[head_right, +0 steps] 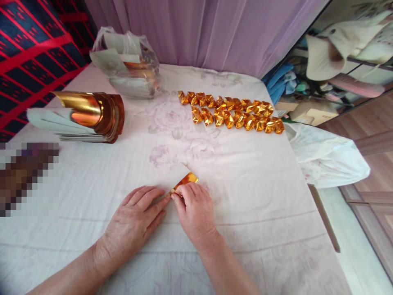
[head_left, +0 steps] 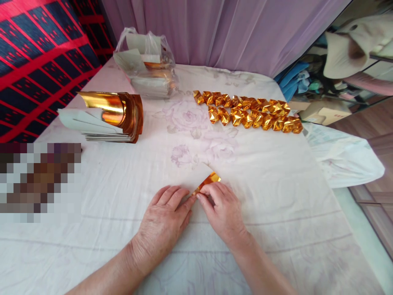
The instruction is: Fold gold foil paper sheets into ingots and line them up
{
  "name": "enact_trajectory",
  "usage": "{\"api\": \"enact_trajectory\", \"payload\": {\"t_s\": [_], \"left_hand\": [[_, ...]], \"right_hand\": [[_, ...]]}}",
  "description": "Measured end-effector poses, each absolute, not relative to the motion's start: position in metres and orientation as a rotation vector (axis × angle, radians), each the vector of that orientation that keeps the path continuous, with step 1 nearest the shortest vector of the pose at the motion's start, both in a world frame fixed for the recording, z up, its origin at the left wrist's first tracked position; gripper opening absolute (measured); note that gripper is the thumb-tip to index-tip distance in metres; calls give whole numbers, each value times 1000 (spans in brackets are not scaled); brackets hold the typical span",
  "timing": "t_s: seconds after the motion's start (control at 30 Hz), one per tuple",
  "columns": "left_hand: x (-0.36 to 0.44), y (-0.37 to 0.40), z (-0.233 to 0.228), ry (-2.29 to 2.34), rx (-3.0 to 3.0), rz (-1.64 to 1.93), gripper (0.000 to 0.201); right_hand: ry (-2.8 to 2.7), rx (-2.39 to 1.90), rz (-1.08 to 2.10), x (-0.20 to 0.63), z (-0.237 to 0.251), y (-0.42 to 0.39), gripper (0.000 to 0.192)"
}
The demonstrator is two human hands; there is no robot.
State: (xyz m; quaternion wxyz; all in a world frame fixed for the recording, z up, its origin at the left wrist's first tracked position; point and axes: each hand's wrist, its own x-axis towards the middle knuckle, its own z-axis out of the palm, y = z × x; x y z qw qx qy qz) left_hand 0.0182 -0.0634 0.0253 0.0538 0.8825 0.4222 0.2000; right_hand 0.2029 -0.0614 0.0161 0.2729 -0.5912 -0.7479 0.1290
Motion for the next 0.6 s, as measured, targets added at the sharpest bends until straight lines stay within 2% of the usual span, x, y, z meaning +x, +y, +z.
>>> {"api": "enact_trajectory", "payload": {"t_s": [0.6], "left_hand": [[16,-62,24,1269,2651,567,26]], "right_hand": [[-2028,-1459,576,224,18,-55,17]]}}
